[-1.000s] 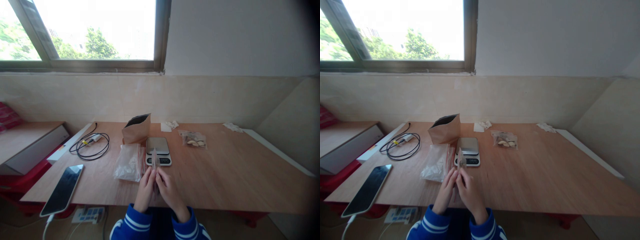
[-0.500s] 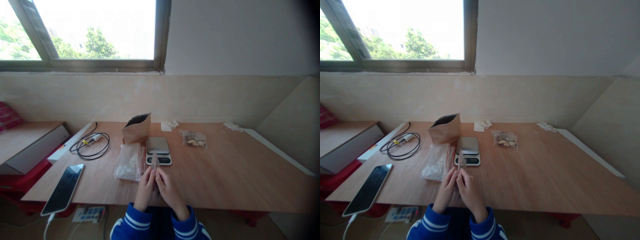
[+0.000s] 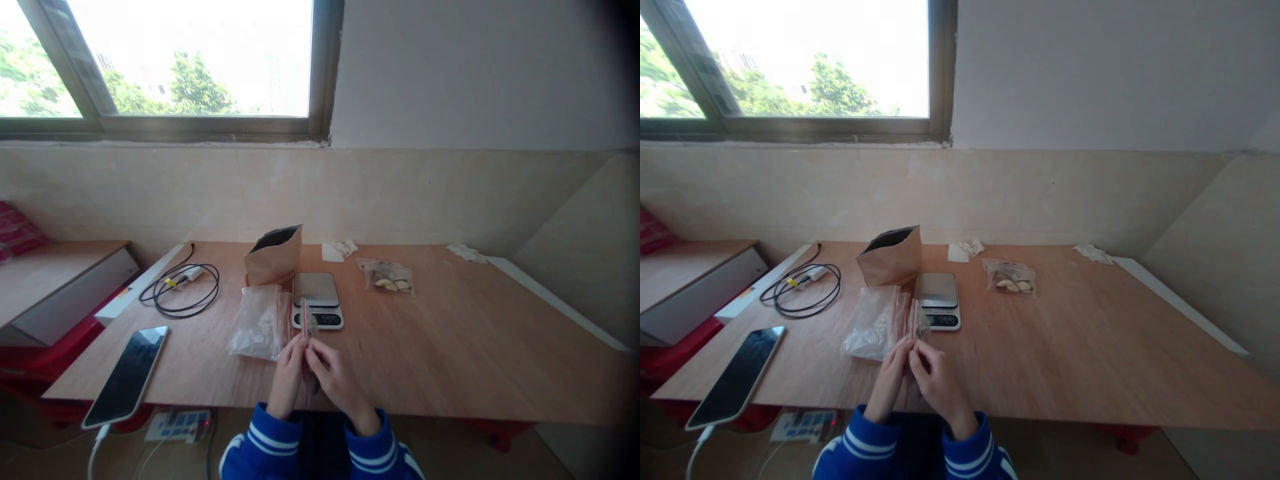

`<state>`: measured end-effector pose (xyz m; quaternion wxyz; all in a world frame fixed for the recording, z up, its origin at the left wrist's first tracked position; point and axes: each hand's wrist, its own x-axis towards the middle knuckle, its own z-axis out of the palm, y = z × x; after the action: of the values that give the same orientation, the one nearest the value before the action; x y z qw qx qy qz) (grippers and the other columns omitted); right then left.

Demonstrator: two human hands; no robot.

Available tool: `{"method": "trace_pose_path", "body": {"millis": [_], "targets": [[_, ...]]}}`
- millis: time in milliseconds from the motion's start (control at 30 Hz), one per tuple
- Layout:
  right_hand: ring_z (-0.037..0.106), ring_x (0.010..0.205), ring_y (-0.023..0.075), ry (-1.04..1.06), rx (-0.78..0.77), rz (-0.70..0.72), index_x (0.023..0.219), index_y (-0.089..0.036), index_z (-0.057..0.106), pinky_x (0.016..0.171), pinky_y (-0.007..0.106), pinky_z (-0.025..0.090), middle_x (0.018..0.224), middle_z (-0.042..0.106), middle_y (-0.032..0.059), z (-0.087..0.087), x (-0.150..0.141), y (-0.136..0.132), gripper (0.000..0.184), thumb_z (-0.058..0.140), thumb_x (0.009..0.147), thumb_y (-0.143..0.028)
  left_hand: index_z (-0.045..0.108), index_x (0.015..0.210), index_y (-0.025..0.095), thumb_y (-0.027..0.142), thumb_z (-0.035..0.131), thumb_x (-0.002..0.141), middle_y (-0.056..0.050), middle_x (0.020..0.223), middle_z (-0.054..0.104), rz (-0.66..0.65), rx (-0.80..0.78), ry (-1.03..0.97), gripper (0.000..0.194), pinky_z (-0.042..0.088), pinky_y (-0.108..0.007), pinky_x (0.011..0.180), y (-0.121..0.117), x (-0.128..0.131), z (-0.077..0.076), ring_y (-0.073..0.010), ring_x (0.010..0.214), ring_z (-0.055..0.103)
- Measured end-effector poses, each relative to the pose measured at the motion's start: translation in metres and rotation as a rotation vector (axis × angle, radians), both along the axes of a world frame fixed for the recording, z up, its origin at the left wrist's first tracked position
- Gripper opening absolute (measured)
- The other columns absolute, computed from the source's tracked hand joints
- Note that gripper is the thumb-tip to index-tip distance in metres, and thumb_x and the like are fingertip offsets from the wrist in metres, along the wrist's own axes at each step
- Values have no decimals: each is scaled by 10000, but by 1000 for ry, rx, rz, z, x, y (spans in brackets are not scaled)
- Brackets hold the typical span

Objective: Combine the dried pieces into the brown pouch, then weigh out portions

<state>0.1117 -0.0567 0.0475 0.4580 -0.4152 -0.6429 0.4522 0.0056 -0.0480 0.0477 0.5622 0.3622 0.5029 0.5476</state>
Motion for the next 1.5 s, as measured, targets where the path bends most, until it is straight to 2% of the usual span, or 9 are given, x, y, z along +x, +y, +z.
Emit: {"method": "trace_pose_path", "body": {"millis": [133, 267, 367, 567, 800, 967, 1200, 1300, 1500], "targets": [[533, 580, 126, 43, -67, -32, 706, -195, 492, 554, 225, 416, 606, 538, -27, -3, 0, 1, 352, 421, 892, -485, 656, 728, 149, 566, 659, 616, -20, 672, 606, -43, -13, 26, 432, 457, -258, 617, 1, -1, -4, -156, 676, 543], [565, 550, 133, 67, -100, -48, 721, -204, 478, 533, 228, 437, 579, 567, -29, -4, 1, 2, 357, 426, 879, -520, 630, 793, 136, 642, 626, 613, 36, 557, 487, -94, -38, -4, 536, 354, -222, 467, 2, 0, -15, -98, 511, 431], [568, 556, 132, 56, -84, -53, 722, -208, 482, 529, 223, 438, 591, 576, -25, -3, 2, 2, 346, 409, 889, -501, 625, 844, 129, 645, 635, 612, 45, 565, 479, -102, -31, -34, 566, 324, -210, 460, 2, 3, -19, -84, 501, 408], [562, 598, 151, 34, -35, -94, 707, -210, 519, 526, 216, 416, 566, 566, -17, -6, 1, 5, 323, 407, 888, -453, 638, 963, 144, 593, 620, 680, 17, 623, 539, -147, 6, -12, 530, 355, -220, 513, 1, 4, -23, -104, 552, 454], [462, 566, 119, -7, -11, -197, 633, -197, 455, 536, 212, 368, 571, 467, -35, -14, -2, 7, 343, 410, 878, -433, 572, 771, 152, 558, 581, 738, 65, 544, 380, -182, 106, 56, 408, 281, -211, 468, 2, 3, -24, -78, 494, 334], [372, 512, 96, 6, -3, -296, 607, -200, 415, 490, 204, 300, 535, 371, -60, -18, -4, 8, 327, 442, 855, -410, 515, 730, 162, 549, 568, 754, 66, 551, 372, -181, 133, 69, 392, 268, -204, 462, 2, 3, -22, -72, 493, 319], [327, 486, 89, 241, -29, -714, 641, -198, 433, 446, 206, 274, 534, 354, -72, -36, 34, 16, 360, 490, 809, -512, 447, 612, 177, 581, 579, 721, 83, 497, 325, -13, 211, 110, 439, 248, -197, 453, 15, -27, -24, -65, 464, 292], [328, 487, 87, 283, -51, -709, 624, -203, 411, 465, 206, 302, 530, 345, -77, -38, 41, 14, 383, 499, 809, -527, 425, 576, 178, 576, 575, 727, 80, 479, 326, -39, 219, 138, 452, 241, -201, 451, 17, -33, -20, -66, 459, 293], [353, 456, 83, 409, -74, -666, 616, -209, 392, 461, 203, 318, 504, 379, -76, -26, 25, 9, 381, 495, 819, -514, 427, 562, 177, 615, 517, 748, 57, 476, 403, -137, 131, 67, 484, 300, -204, 467, 15, -26, -16, -73, 459, 375]]}}
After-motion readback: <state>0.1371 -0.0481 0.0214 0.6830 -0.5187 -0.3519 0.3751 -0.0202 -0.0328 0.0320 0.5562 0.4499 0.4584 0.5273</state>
